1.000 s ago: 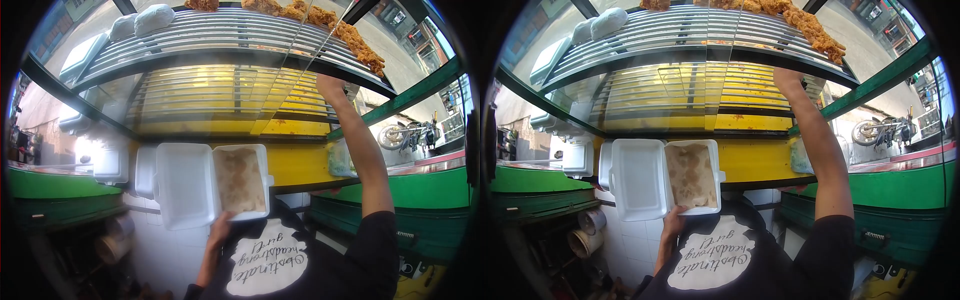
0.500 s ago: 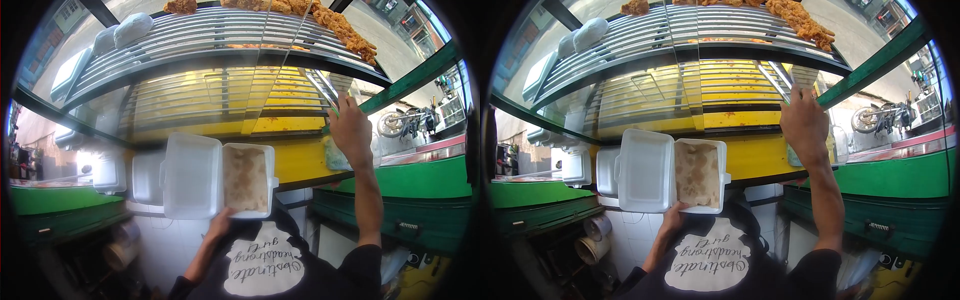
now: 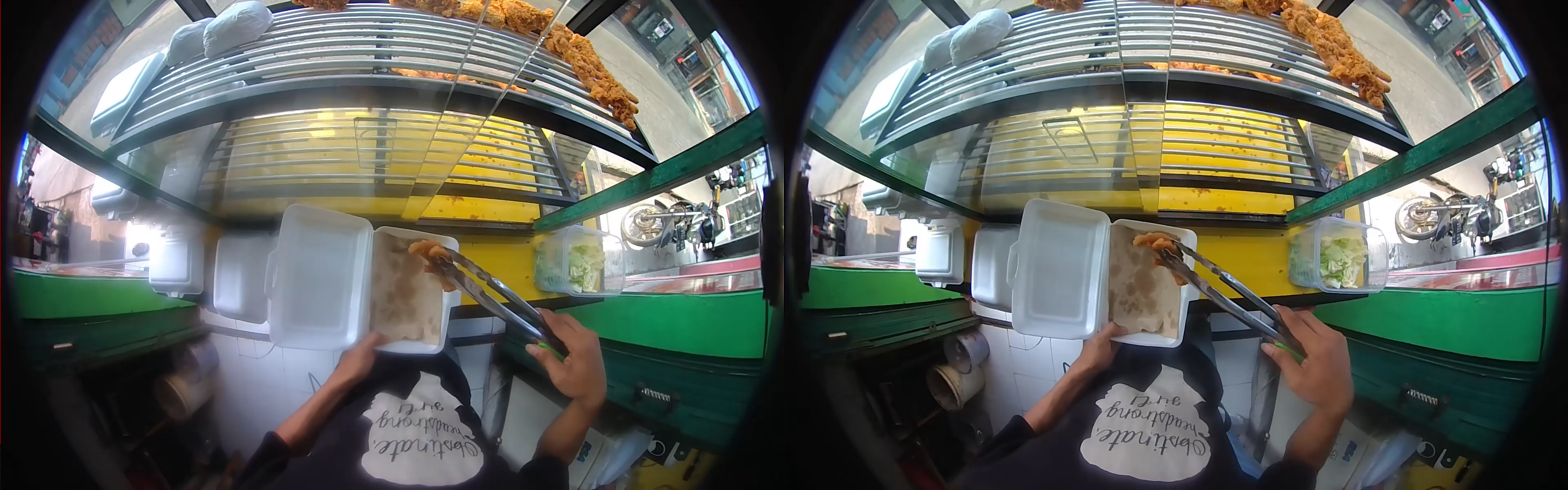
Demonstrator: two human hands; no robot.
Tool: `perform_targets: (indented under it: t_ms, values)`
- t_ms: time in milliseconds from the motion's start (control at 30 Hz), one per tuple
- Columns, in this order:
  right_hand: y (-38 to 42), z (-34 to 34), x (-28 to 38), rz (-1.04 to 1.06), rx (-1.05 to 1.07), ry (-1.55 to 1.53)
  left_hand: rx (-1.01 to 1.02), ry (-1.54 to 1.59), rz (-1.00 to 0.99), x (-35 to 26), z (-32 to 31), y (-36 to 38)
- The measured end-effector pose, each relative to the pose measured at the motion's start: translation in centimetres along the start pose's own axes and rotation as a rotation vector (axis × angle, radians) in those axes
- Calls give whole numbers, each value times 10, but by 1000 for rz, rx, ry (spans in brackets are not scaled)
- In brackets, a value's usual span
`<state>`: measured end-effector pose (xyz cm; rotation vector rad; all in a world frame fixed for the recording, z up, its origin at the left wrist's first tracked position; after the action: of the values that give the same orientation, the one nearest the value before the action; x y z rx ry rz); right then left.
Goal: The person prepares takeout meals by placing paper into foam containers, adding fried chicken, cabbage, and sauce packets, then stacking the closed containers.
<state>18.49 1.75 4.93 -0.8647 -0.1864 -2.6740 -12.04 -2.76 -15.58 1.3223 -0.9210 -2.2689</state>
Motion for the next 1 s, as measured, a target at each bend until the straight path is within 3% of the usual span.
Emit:
perform_targets:
  t_ms: [167,233,367,467,667,800,867,933,1000]
  values:
    - [-22,-27,8,85,0,218,32,-24,-11,-10,1,6]
    - [-31,-33,11,15,144,339,13,-35,-27,-2,-3,5]
    - [-38,-38,12,44,171,333,94,-50,39,-4,2,6]
    - [-39,-31,9,31,185,299,71,161,143,-7,1,9]
    - [-41,-29,10,2,210,326,75,161,193,-3,-2,5]
    - [-37,-27,11,7,156,298,90,191,151,3,4,2]
    - [-37,-20,15,23,131,262,66,23,-2,16,2,-6]
    - [-33,-15,16,-114,183,135,80,49,21,17,4,-6]
    - [-30,-24,7,-76,159,152,103,66,38,15,6,-5]
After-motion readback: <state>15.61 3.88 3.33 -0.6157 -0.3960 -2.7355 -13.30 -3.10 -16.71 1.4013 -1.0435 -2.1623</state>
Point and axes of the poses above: each hand's wrist, its own y-axis away from the middle knuckle, its own z-axis out of the back of the hand, x = y × z, the point moved 3 cm from there along -y, towards the middle knuckle, and after that the axes turned 10 degrees about z, right-handed, at the moved point
